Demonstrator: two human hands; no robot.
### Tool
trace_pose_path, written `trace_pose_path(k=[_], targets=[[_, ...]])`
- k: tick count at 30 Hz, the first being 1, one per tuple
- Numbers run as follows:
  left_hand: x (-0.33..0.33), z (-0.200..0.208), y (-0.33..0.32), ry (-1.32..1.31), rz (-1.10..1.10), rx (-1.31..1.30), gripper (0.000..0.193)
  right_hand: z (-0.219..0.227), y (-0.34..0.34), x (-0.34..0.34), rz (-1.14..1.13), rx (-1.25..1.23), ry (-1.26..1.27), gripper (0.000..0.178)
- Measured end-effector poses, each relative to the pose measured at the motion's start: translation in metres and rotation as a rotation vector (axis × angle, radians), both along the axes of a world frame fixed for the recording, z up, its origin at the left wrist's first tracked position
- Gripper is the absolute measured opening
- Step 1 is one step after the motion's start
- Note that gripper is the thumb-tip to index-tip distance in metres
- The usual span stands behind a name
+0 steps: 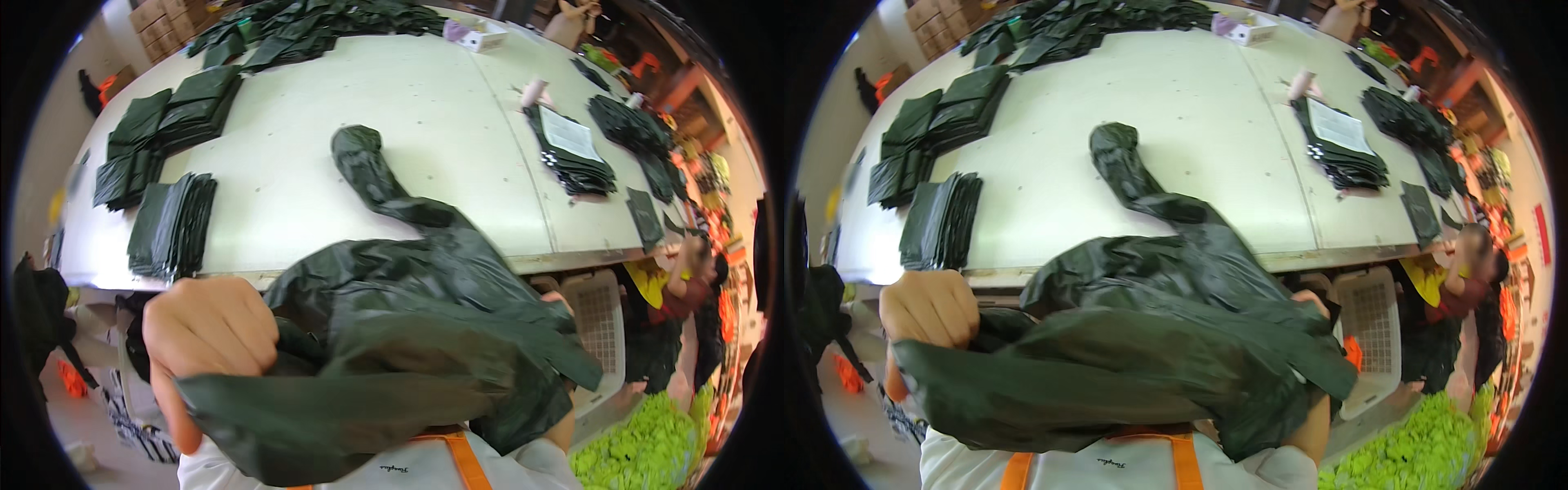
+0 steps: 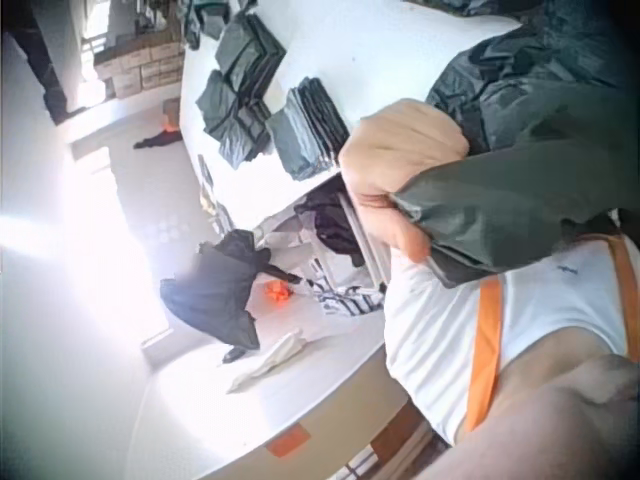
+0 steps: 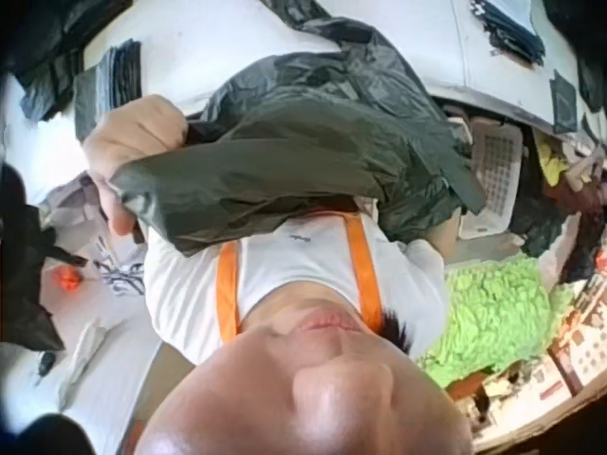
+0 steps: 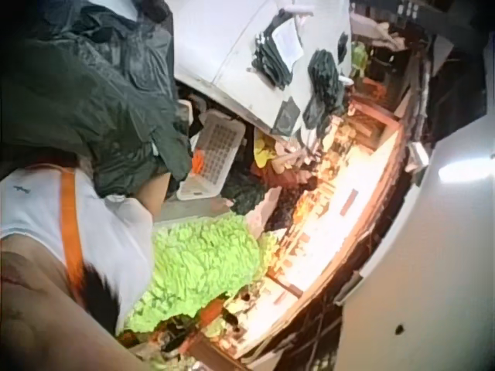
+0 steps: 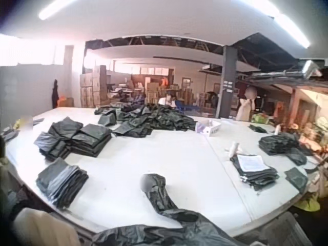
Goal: The person folds a dark green jacket on a table. They smooth the fabric, fold the sleeves inward, fold the jacket in half, and then fold it again into a compact rectangle. The person places the folded jacket on a stack of similar folded jackets.
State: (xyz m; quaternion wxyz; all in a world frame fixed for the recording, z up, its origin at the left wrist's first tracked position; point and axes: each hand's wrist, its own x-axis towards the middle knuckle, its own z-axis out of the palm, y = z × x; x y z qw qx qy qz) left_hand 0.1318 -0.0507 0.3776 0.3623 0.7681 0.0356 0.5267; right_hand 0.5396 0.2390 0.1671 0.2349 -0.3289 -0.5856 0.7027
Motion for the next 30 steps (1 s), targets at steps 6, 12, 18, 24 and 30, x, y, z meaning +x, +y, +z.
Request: trace_pose_path(k=[6,12,18,24,30], targets=[[0.009,0.007,-0.053,0.414,0.472,0.122,0.035,0.116,-0.031,0.103,-0.555,0.305,-0.128,0.027],[0.022,-0.048,-0.115,0.491,1.095,-0.229,0.032,0.222,0.042,-0.031,-0.487,0.636,-0.016,0.031],[0.057,-0.127,-0.18,0.026,1.66,-0.871,0.029,0.198,0.117,-0.388,0.035,0.581,0.267,0.034],[0.032,-0.202,-0.14,0.081,2.251,-1.063,0.064,0.032,0.083,-0.645,0.508,0.53,0.402,0.038],[-0.107,-0.293,-0.018,0.308,2.426,-1.25,0.104,-0.129,0.125,-0.541,0.333,1.646,-0.521,0.06]])
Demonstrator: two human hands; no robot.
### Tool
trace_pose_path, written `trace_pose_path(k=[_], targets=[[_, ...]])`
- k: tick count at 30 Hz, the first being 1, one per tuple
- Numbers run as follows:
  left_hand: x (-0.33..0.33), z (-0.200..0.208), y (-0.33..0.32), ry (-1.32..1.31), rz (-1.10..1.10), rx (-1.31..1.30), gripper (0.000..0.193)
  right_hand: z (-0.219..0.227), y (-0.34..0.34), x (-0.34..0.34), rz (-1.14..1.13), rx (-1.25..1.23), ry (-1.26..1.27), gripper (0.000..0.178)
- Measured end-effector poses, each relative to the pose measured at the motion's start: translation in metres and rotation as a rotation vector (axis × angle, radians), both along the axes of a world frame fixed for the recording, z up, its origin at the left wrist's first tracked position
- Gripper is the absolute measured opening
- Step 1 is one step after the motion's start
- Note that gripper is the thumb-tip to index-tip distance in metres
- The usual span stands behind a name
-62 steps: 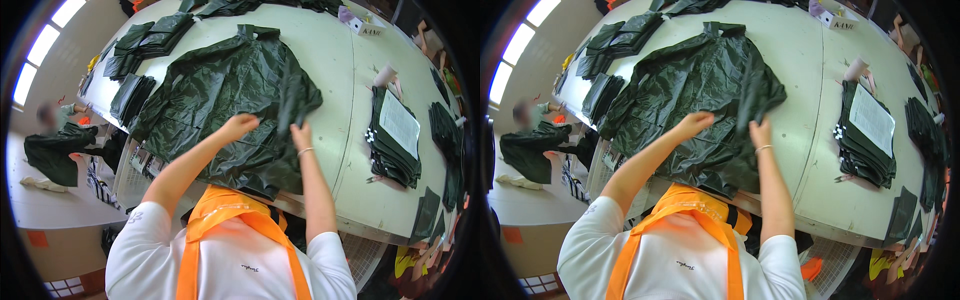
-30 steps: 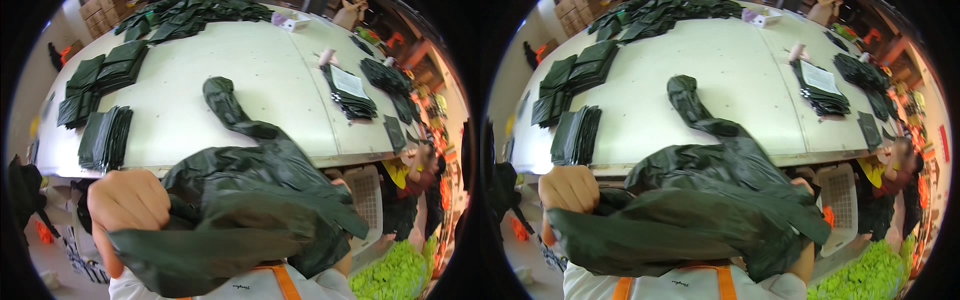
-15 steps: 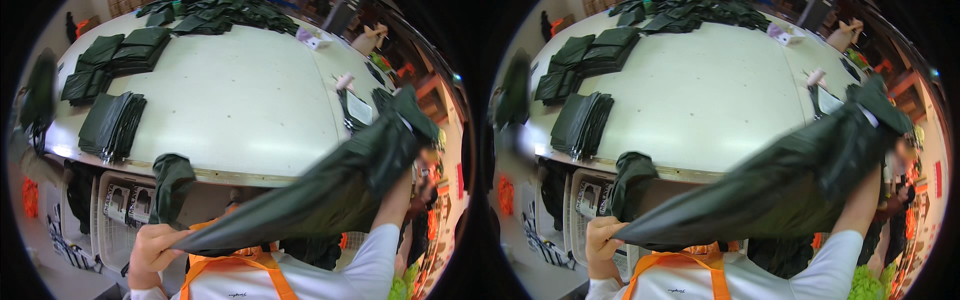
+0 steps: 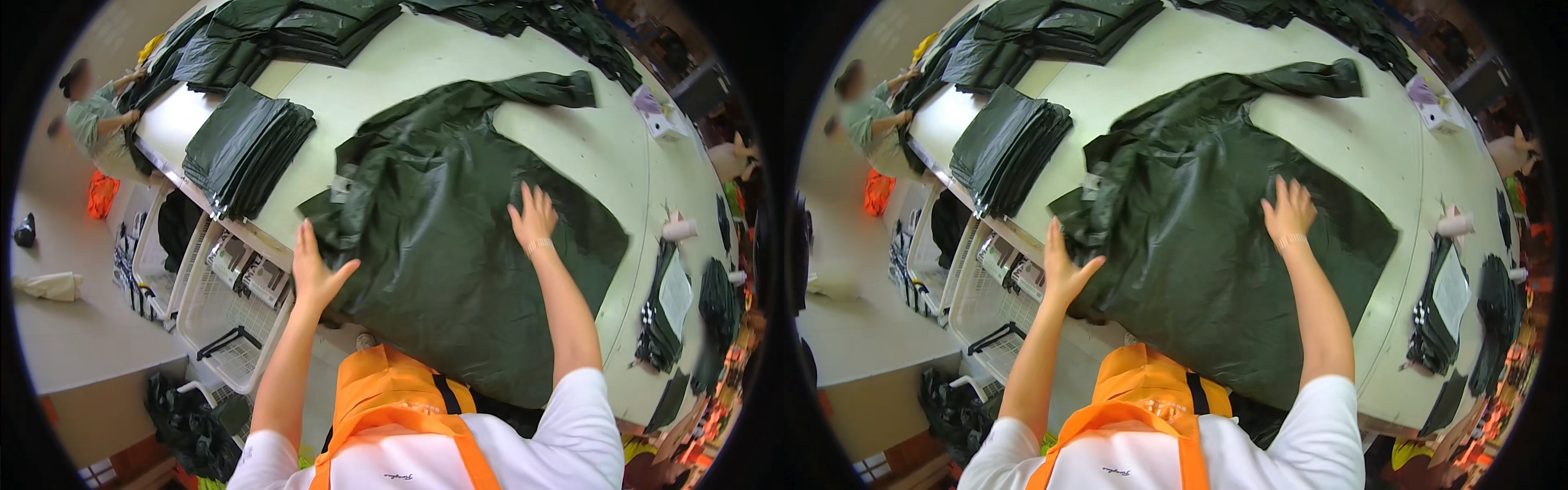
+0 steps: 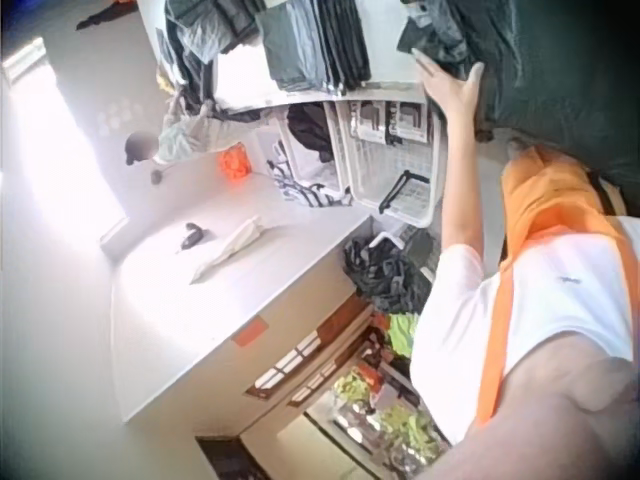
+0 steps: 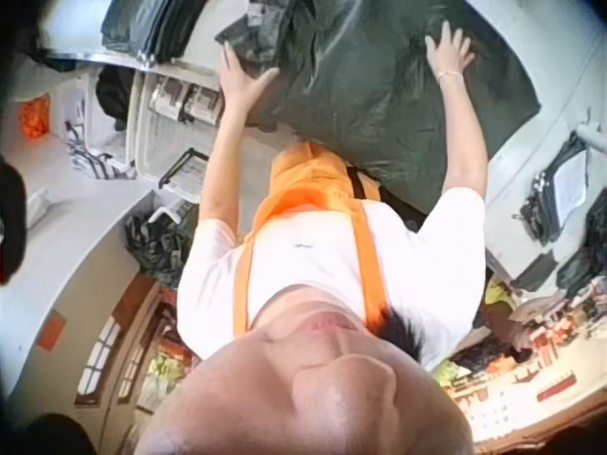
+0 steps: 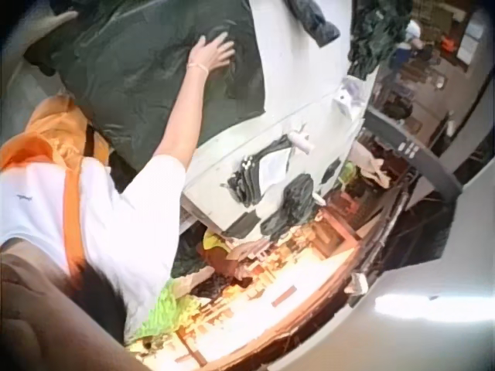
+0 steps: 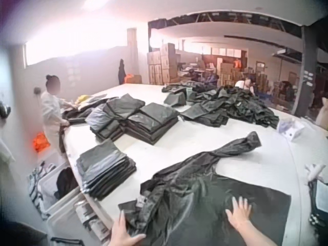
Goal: The person folds a dark green jacket on a table. They smooth the fabric, fold the sleeves inward, fold the jacket in half, and then fold it again into a compact rectangle. The person places the folded jacket on a stack of similar folded jackets.
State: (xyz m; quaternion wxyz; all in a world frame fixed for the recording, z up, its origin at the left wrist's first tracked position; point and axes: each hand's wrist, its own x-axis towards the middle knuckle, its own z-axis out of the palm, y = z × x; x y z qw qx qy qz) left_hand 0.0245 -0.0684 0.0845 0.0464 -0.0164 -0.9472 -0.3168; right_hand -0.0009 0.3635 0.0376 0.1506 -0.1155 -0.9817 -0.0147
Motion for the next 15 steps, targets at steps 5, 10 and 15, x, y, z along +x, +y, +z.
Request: trace_pose_path(k=[5,10,15], targets=[[-0.087,-0.053,0.015,-0.085,0.294,-0.242,0.08,-0.035,0.066,0.078,-0.137,-0.222,-0.252,0.064],[-0.147,-0.058,-0.032,0.252,0.593,-0.518,0.069,-0.029,0.083,0.058,-0.014,-0.362,-0.159,0.053],[-0.246,-0.003,0.067,0.568,-0.013,-0.401,0.063,-0.03,0.158,0.04,-0.154,-1.002,0.374,0.024]])
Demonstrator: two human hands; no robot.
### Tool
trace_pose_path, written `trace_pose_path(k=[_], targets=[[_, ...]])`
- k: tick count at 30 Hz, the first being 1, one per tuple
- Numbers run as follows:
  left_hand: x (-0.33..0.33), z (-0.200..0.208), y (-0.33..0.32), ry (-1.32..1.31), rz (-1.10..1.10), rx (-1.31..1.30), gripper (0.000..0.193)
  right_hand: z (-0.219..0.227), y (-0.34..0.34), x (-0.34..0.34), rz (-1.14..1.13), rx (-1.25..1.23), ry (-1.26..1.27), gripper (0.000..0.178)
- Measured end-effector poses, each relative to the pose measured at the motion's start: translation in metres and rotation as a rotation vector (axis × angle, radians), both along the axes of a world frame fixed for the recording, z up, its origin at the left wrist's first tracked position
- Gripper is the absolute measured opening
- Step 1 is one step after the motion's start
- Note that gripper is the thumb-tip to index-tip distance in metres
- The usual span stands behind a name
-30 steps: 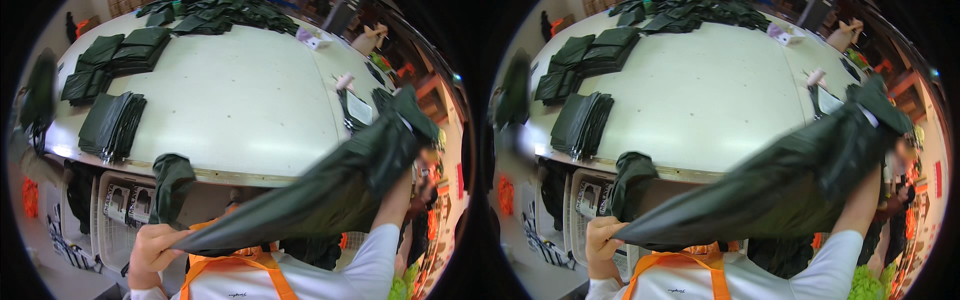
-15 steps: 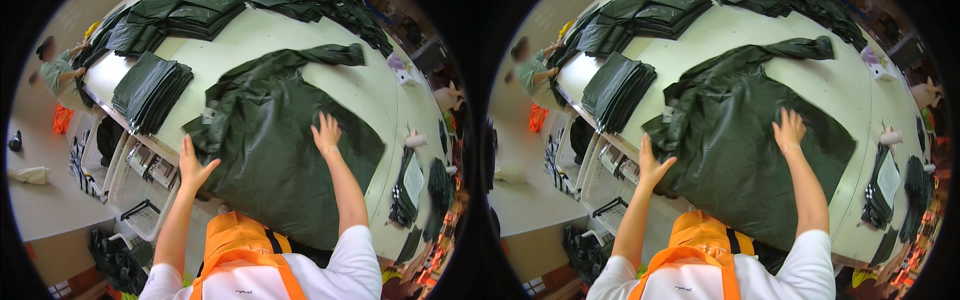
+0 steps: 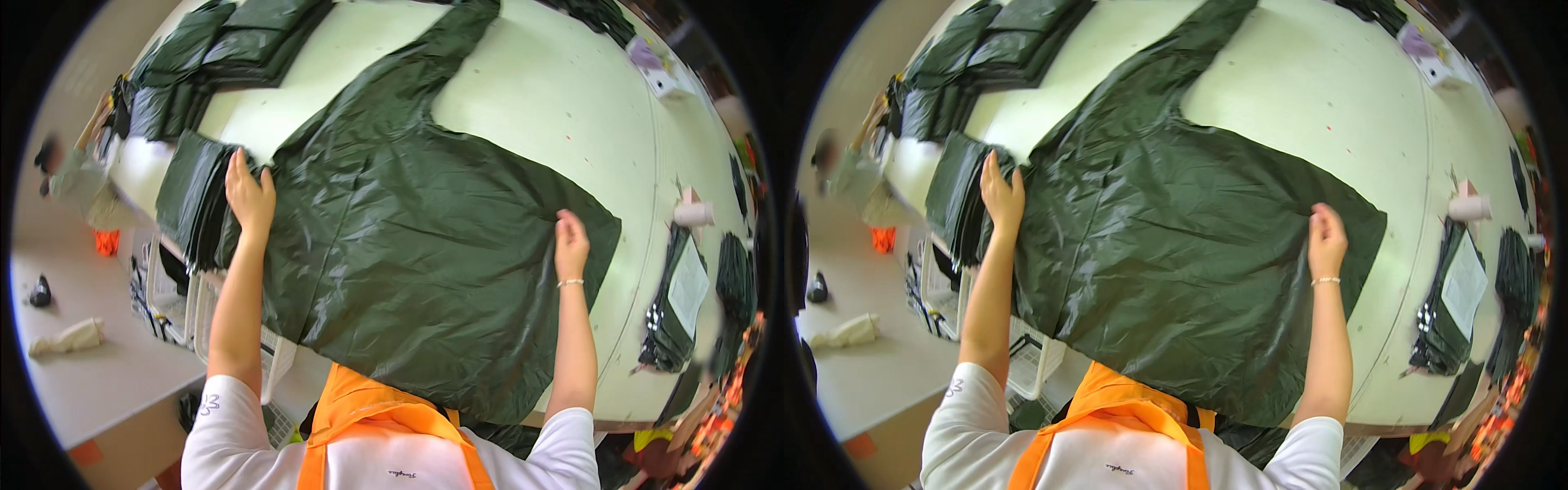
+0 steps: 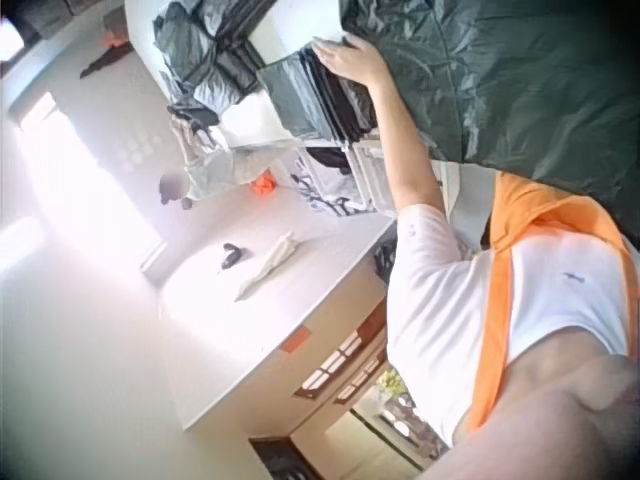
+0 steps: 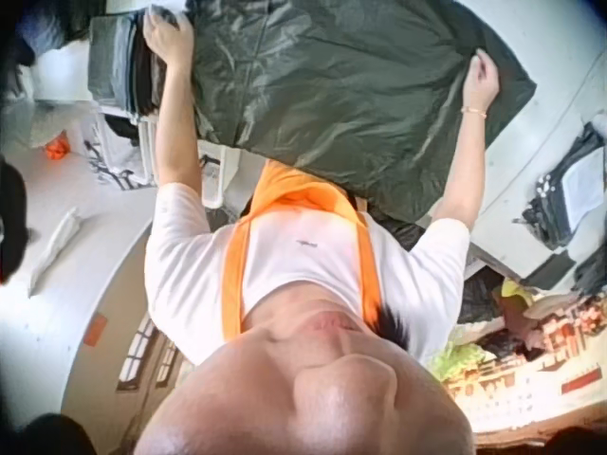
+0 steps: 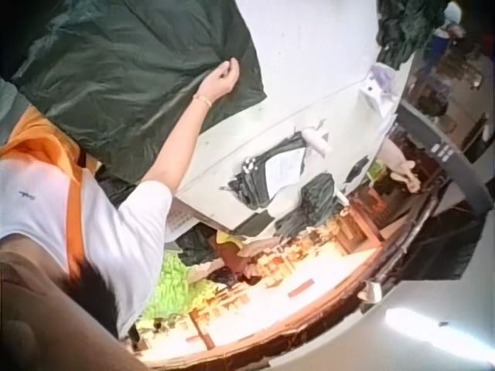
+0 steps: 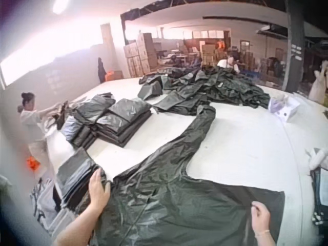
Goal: The person folds a dark green jacket on a table. They smooth the fabric, fold the sleeves inward, fold the jacket in half, and then fold it again into a compact rectangle. The person places the folded jacket on a stack of similar folded jackets.
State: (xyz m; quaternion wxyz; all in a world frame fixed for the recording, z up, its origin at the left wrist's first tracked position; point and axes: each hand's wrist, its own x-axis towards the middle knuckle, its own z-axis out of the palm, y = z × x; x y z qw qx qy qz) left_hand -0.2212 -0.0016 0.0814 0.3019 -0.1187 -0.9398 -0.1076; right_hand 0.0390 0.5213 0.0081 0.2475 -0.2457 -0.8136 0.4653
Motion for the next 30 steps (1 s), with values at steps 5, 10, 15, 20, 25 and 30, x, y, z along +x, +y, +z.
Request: trace_pose_path(k=[5,10,15,20,25,30], targets=[[-0.127,-0.033,0.104,-0.51,0.053,0.001,0.082,0.007,0.138,0.022,-0.568,0.461,-0.359,0.047],[-0.198,-0.064,0.171,-0.937,-0.055,0.103,0.091,0.077,0.16,-0.004,-0.524,-0.631,-0.851,0.051],[-0.211,-0.082,0.199,-0.924,-0.21,0.32,0.064,0.077,0.195,0.013,-0.297,-0.879,-0.577,0.044],[-0.265,-0.056,0.163,-0.771,-0.04,0.837,0.05,0.019,0.208,0.023,-0.5,-0.678,-0.333,0.046],[-0.249,-0.049,0.148,-0.337,-0.122,0.325,0.07,-0.019,0.206,0.029,-0.658,-0.087,-0.723,0.062],[-0.018,-0.041,0.052,-0.323,-0.367,-0.071,0.065,0.022,0.06,0.062,-0.411,0.653,-0.537,0.08]])
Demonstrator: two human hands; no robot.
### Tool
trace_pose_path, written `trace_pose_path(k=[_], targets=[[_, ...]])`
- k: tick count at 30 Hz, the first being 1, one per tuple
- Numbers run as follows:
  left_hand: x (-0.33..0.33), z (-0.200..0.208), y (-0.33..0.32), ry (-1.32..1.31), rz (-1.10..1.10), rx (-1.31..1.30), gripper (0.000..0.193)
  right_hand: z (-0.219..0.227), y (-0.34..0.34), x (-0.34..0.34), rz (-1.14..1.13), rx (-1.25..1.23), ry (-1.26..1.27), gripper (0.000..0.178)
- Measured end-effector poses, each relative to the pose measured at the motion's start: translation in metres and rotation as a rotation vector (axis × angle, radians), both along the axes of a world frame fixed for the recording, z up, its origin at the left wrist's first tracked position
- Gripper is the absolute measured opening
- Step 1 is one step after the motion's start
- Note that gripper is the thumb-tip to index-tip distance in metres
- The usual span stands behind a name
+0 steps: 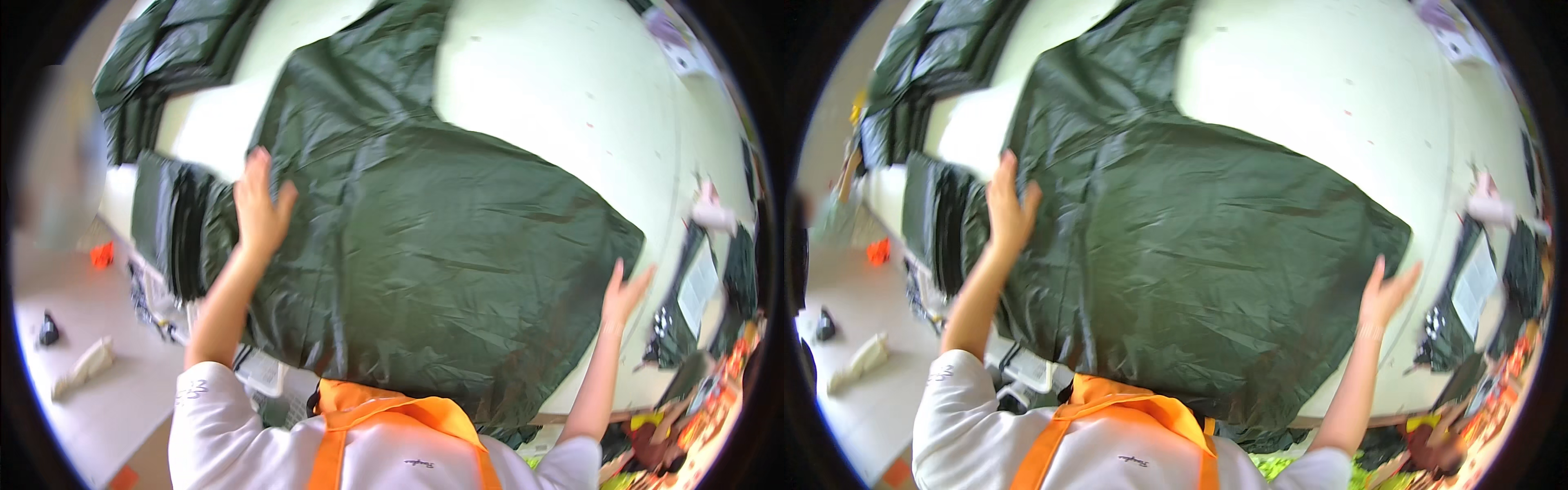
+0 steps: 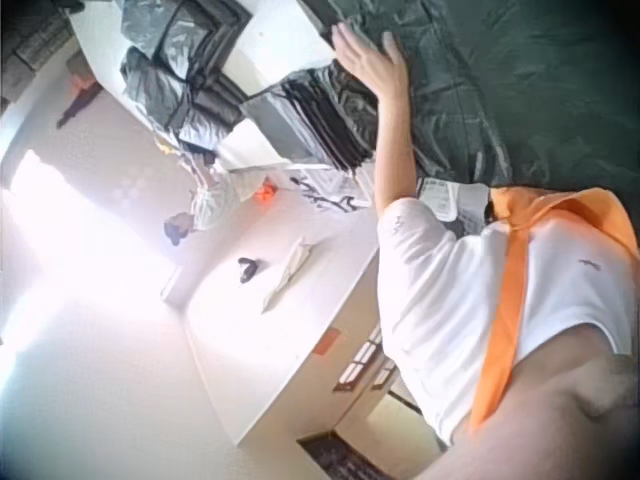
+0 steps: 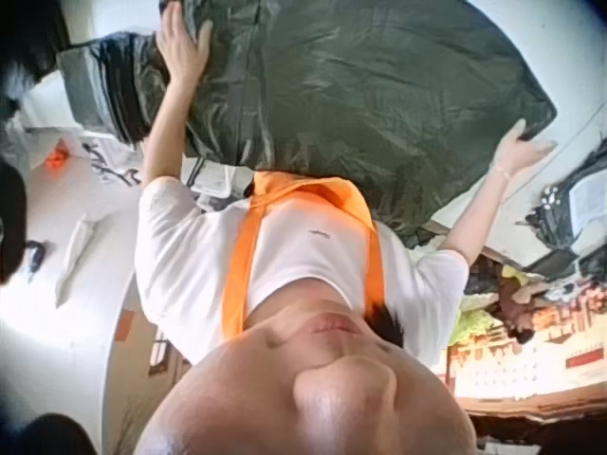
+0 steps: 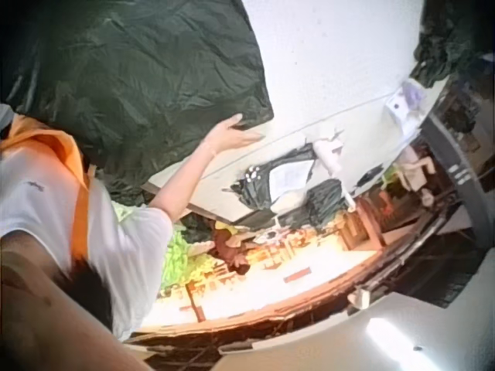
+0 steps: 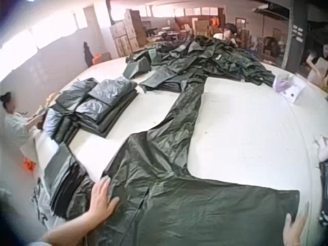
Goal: The person folds a dark green jacket on a table. They smooth the fabric, fold the sleeves inward, fold the jacket in half, and then fold it again into a compact rectangle. The person places the folded jacket on a stack of similar folded jackets.
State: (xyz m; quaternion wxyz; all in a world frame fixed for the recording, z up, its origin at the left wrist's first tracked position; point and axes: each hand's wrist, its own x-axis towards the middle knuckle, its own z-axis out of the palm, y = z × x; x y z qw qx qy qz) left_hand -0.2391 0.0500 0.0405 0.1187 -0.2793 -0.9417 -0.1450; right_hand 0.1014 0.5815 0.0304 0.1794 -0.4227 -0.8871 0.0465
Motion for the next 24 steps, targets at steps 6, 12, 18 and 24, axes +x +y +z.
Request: trace_pose_path(k=[6,12,18,24], targets=[[0.158,-0.001,-0.145,-0.186,0.316,-0.47,0.072,0.007,-0.224,0.089,0.167,-0.181,-0.379,0.065],[0.108,-0.041,-0.154,-0.191,0.221,-0.09,0.086,-0.033,-0.196,0.077,0.187,0.016,-0.306,0.058],[0.022,-0.059,-0.065,0.015,0.288,-0.123,0.08,-0.054,-0.098,0.009,0.09,0.16,-0.378,0.058],[0.011,-0.045,-0.081,0.124,0.1,-0.213,0.066,-0.019,-0.2,0.004,0.521,0.057,-0.306,0.06]])
